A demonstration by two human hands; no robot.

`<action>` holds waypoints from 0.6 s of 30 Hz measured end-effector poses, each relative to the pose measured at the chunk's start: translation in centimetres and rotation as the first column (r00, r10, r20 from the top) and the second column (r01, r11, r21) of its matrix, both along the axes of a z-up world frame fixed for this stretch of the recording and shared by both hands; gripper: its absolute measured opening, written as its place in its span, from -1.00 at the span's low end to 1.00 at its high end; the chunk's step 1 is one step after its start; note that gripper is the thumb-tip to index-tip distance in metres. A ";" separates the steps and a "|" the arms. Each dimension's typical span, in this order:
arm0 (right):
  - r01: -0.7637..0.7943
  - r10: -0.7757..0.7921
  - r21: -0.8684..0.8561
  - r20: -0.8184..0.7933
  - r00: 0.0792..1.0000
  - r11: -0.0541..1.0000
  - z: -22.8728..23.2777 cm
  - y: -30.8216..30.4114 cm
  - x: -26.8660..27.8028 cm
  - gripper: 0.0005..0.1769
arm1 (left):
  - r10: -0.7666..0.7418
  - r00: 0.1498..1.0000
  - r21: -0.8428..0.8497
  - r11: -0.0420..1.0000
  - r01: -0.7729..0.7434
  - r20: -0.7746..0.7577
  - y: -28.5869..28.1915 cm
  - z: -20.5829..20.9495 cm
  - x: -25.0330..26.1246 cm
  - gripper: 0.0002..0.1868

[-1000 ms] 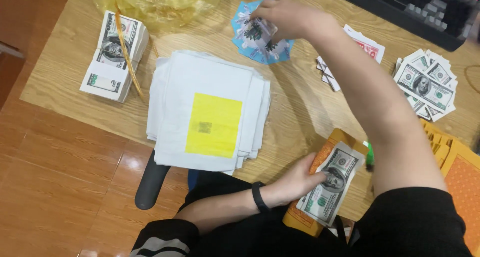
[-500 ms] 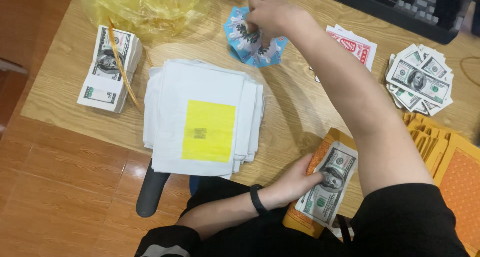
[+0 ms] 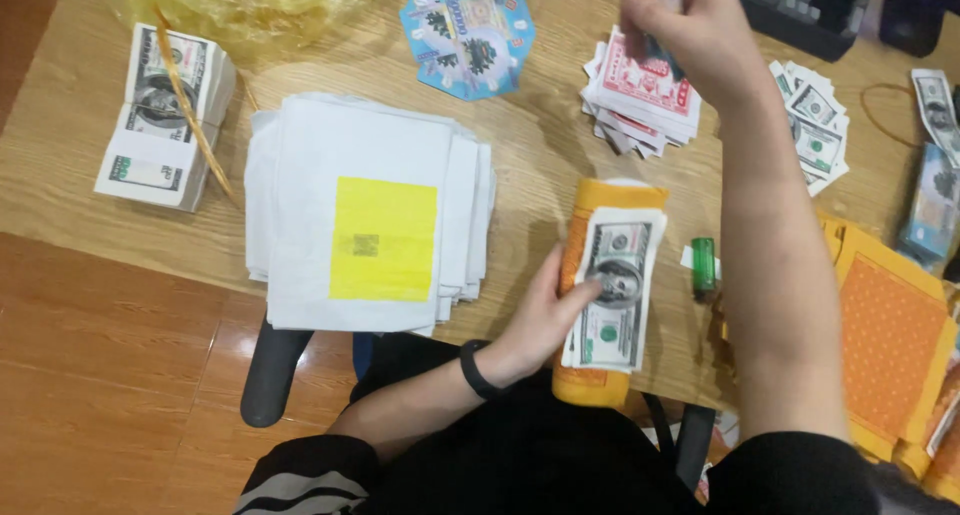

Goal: The person counts stacks of US dollar bills and places them into orange padded envelopes. They also insert red and blue banknotes into the same envelopes, then fold and seal the envelopes. The process is repeated for multiple envelopes.

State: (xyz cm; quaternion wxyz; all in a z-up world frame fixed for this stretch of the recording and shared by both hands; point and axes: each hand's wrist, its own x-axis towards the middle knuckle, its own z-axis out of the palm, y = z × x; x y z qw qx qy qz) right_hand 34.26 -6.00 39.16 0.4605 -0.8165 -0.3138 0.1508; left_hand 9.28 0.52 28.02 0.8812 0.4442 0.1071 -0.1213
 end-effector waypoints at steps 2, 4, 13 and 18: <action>0.134 -0.131 0.143 -0.031 0.991 0.981 0.2 -3.1 -2.6 -0.83 | 0.074 0.995 0.062 0.995 -0.079 0.072 0.5 0.3 0.6 -0.50; 0.312 -0.199 0.355 -0.320 0.926 0.881 -1.0 -6.0 -5.4 -0.27 | 0.164 0.979 -0.022 0.986 -0.162 0.118 1.6 1.4 0.9 -0.55; 0.200 -0.149 0.351 -0.168 0.975 0.915 -8.6 -6.5 -20.2 -0.22 | 0.306 0.890 -0.237 0.943 -0.234 0.338 2.7 -0.5 2.4 -0.48; 0.179 -0.175 0.132 -0.048 0.983 0.975 -5.6 -4.6 -22.5 -0.29 | 0.260 0.867 -0.088 0.965 -0.246 0.426 3.0 -0.8 2.0 -0.48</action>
